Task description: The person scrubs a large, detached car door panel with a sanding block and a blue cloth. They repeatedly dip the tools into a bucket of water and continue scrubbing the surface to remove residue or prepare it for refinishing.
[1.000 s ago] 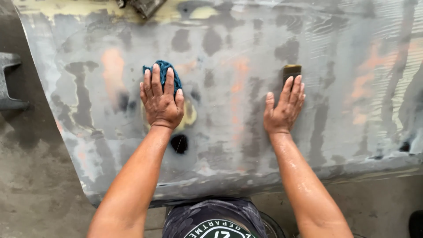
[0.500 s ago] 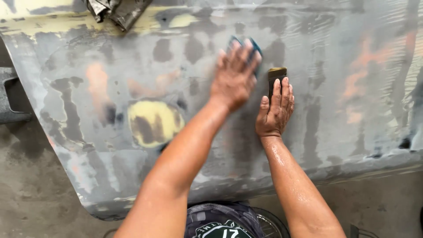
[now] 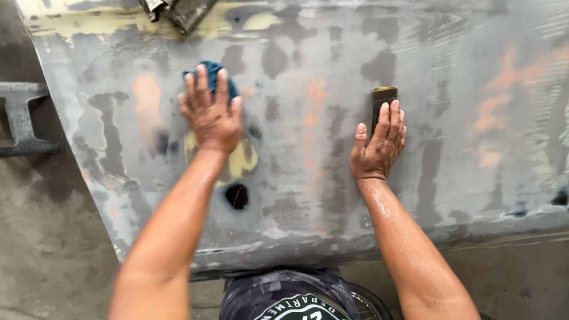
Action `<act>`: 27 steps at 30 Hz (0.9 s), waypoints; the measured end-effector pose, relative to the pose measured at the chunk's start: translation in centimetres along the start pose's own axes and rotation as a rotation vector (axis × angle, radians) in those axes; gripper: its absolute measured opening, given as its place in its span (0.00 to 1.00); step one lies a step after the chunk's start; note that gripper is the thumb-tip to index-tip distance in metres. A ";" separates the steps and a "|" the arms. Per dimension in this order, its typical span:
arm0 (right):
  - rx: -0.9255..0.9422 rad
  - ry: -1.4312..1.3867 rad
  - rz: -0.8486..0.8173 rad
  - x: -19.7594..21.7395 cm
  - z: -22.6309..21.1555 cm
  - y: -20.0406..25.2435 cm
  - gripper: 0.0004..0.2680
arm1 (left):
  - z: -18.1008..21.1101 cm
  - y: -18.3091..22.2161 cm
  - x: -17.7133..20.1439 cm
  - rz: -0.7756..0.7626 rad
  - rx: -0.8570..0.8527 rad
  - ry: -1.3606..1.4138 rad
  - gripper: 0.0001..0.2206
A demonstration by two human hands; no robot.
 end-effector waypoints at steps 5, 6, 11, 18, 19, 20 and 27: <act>0.012 0.001 0.043 -0.1 0.5 0.0 0.23 | 10.8 6.2 -3.2 -0.241 -0.448 0.030 0.30; 0.011 -0.001 0.062 -0.2 0.6 -0.1 0.23 | 12.8 8.9 -3.1 -0.422 -0.573 0.010 0.29; 0.053 -0.006 0.072 -0.7 0.6 0.2 0.22 | 2.6 19.7 -2.1 -0.445 -0.708 -0.001 0.28; 0.143 -0.008 0.097 -1.5 0.4 0.8 0.18 | -0.8 9.3 -0.5 0.086 -0.024 0.042 0.29; 0.128 0.008 0.098 -1.0 0.6 2.3 0.18 | 1.6 10.5 -1.3 0.073 -0.036 0.054 0.29; 0.172 -0.003 0.078 -0.6 0.7 3.8 0.18 | 4.5 11.8 -2.3 -0.056 -0.218 0.081 0.28; 0.399 0.011 -0.026 4.6 -2.4 14.9 0.16 | 3.3 24.0 2.9 -0.679 -0.866 0.099 0.27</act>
Point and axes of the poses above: each hand's wrist, its own y-axis away from the middle knuckle, its own x-axis out of the back of the hand, z = x × y, the point moved 2 cm from there along -y, towards the middle knuckle, and after that the axes turned 6 degrees about y, right-handed, at the moved point
